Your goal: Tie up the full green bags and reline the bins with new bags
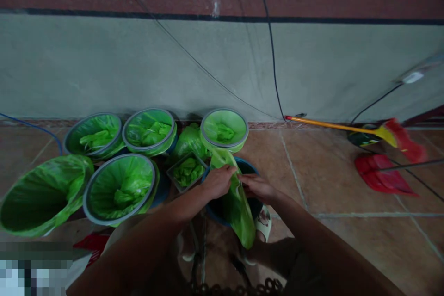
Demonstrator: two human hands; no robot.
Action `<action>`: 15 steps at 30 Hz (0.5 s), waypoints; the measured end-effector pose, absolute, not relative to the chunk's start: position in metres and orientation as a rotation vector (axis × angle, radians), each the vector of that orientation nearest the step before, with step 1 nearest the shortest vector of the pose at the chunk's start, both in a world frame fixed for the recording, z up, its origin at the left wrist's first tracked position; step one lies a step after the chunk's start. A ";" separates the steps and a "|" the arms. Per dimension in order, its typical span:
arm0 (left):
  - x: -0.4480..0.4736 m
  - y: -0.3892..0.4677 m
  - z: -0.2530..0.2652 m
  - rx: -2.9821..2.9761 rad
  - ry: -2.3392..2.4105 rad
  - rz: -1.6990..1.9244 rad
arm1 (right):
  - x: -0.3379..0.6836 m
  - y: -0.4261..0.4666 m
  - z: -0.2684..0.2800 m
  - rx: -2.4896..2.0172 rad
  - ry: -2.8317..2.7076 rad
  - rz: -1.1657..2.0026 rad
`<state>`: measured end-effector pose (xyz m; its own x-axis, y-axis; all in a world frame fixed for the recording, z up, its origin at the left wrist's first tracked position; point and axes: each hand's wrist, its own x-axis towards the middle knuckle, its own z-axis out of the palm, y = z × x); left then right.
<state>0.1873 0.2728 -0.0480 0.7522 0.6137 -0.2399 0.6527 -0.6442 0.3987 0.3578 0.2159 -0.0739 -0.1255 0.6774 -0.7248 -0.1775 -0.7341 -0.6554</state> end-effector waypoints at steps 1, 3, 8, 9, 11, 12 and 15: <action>0.186 0.274 -0.050 2.494 0.953 -0.130 | 0.358 0.216 -0.075 -1.567 -0.559 1.922; 0.184 0.276 -0.052 2.514 0.944 -0.160 | 0.358 0.215 -0.078 -1.564 -0.553 1.923; 0.189 0.274 -0.051 2.457 1.025 -0.139 | 0.362 0.212 -0.084 -1.514 -0.550 1.949; 0.192 0.273 -0.051 2.408 1.077 -0.139 | 0.362 0.211 -0.084 -1.505 -0.551 1.954; 0.196 0.271 -0.051 2.281 1.161 -0.129 | 0.361 0.211 -0.085 -1.482 -0.560 1.955; 0.198 0.270 -0.052 2.217 1.176 -0.119 | 0.360 0.210 -0.085 -1.472 -0.567 1.950; 0.200 0.269 -0.057 2.104 1.135 -0.120 | 0.359 0.210 -0.087 -1.474 -0.647 1.928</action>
